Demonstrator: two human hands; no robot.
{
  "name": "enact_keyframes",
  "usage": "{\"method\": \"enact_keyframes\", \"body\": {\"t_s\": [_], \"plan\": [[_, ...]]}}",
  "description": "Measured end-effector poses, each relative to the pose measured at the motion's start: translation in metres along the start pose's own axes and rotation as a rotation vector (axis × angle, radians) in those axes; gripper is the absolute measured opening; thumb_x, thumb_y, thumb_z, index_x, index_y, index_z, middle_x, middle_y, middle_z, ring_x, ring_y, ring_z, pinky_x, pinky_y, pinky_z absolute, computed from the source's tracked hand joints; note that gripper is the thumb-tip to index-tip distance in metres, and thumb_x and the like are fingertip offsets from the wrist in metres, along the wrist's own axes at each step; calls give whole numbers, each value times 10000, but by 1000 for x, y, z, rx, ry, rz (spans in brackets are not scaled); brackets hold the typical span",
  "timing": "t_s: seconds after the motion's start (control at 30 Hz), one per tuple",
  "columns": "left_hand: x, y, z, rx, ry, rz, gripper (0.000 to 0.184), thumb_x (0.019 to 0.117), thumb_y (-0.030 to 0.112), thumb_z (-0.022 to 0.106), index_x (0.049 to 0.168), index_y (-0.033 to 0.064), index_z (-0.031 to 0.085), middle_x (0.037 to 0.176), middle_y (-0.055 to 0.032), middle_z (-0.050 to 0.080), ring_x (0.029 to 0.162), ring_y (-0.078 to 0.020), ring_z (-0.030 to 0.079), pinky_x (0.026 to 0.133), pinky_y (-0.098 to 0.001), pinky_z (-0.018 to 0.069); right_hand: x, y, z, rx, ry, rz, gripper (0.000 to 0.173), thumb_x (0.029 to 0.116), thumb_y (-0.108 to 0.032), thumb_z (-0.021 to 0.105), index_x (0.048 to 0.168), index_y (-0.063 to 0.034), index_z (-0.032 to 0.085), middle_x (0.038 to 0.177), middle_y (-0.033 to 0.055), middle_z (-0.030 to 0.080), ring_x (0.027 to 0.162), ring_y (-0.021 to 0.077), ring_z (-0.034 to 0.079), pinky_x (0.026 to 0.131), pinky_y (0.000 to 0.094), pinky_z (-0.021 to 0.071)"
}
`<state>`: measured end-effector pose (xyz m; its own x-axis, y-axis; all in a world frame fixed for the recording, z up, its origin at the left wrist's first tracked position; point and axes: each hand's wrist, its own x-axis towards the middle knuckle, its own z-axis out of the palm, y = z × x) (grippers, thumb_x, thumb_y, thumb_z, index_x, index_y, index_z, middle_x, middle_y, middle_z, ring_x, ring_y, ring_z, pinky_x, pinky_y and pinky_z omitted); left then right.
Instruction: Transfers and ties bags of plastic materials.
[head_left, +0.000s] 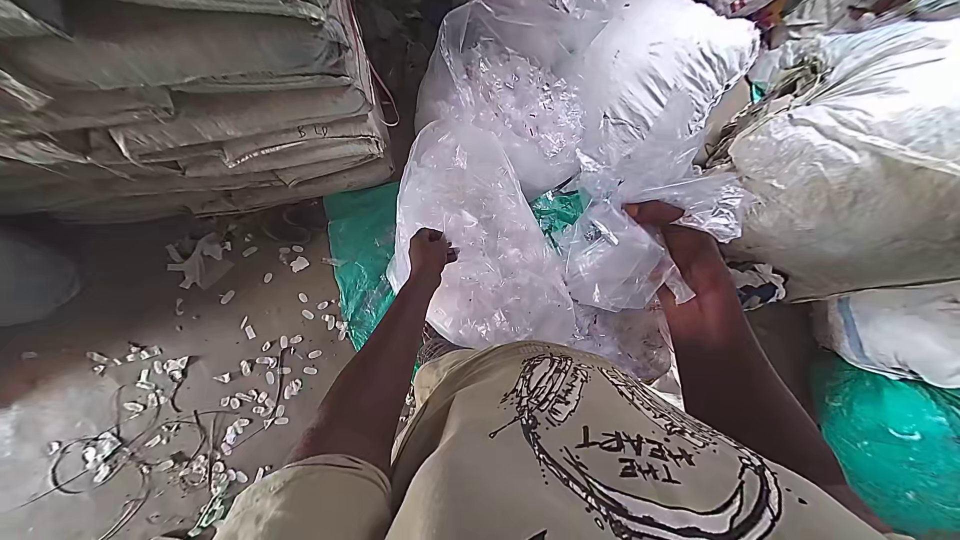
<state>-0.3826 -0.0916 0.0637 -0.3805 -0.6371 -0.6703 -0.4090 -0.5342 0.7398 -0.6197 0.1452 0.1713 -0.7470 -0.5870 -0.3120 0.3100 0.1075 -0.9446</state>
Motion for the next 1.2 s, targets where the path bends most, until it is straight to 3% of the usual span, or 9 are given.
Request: {"method": "enact_keyframes", "body": {"t_s": [0.1, 0.23, 0.43, 0.67, 0.83, 0.93, 1.03, 1.1, 1.2], "plan": [[1, 1, -1, 70, 9, 22, 329, 1028, 9, 539, 1336, -105, 516, 1236, -270, 623, 946, -287, 710, 872, -419, 595, -18, -37, 47, -474, 62, -149, 224, 895, 6, 595, 1018, -181, 616, 871, -152, 682, 837, -78, 642, 793, 144, 566], [6, 5, -1, 139, 36, 70, 308, 1079, 159, 537, 1266, -84, 568, 1113, -231, 668, 840, -253, 709, 795, -405, 601, -21, -44, 37, -499, 2, -250, 158, 939, -43, 621, 1065, -139, 630, 924, -114, 679, 890, -59, 640, 828, 149, 548], [7, 5, -10, 441, -255, 46, 593, 1043, 9, 483, 1603, 35, 291, 1462, -301, 502, 1207, -413, 606, 1013, -536, 497, -28, -37, 38, -252, 29, -129, 205, 893, -82, 682, 1085, -151, 662, 952, -56, 728, 889, 20, 698, 799, 218, 601], [17, 26, -14, 182, -300, 87, 524, 1051, 173, 574, 1541, 73, 416, 1419, -204, 578, 1058, -297, 693, 865, -447, 582, -27, -24, 43, -192, -40, -72, 258, 840, -84, 742, 1082, -143, 675, 956, -34, 729, 870, 47, 703, 773, 239, 614], [9, 49, 15, 129, -758, 251, 674, 996, 463, 658, 1584, 278, 384, 1321, -164, 659, 818, -339, 752, 650, -507, 650, -14, 0, 63, -187, -79, -131, 306, 796, -61, 786, 1082, -88, 681, 960, 20, 736, 876, 114, 715, 787, 308, 627], [-4, 45, 40, 60, -942, 258, 826, 947, 336, 764, 1619, 238, 294, 1115, -189, 726, 742, -352, 746, 604, -520, 648, -10, 19, 79, -259, 14, -80, 334, 811, -39, 803, 1118, -59, 672, 992, 38, 732, 901, 126, 711, 795, 320, 623], [-13, 30, 47, -91, -845, 341, 403, 946, 127, 738, 1295, -5, 585, 873, -153, 711, 588, -235, 691, 522, -391, 619, -8, 31, 87, -289, 1, -73, 329, 807, -9, 797, 1111, -50, 679, 1011, 33, 732, 930, 113, 707, 826, 305, 617], [-13, 25, 42, -106, -768, 379, 208, 982, 128, 695, 1110, -34, 679, 838, -115, 723, 570, -162, 664, 511, -314, 586, -9, 34, 89, -289, -23, -78, 349, 771, -4, 801, 1095, -44, 676, 997, 40, 731, 921, 118, 709, 820, 310, 620], [-12, 19, 33, -67, -676, 364, 152, 1003, 129, 658, 1038, -18, 658, 800, -82, 700, 558, -123, 644, 509, -283, 569, -13, 38, 92, -329, -39, -63, 345, 776, 2, 801, 1092, -54, 672, 997, 17, 724, 929, 92, 698, 835, 284, 609]]}}
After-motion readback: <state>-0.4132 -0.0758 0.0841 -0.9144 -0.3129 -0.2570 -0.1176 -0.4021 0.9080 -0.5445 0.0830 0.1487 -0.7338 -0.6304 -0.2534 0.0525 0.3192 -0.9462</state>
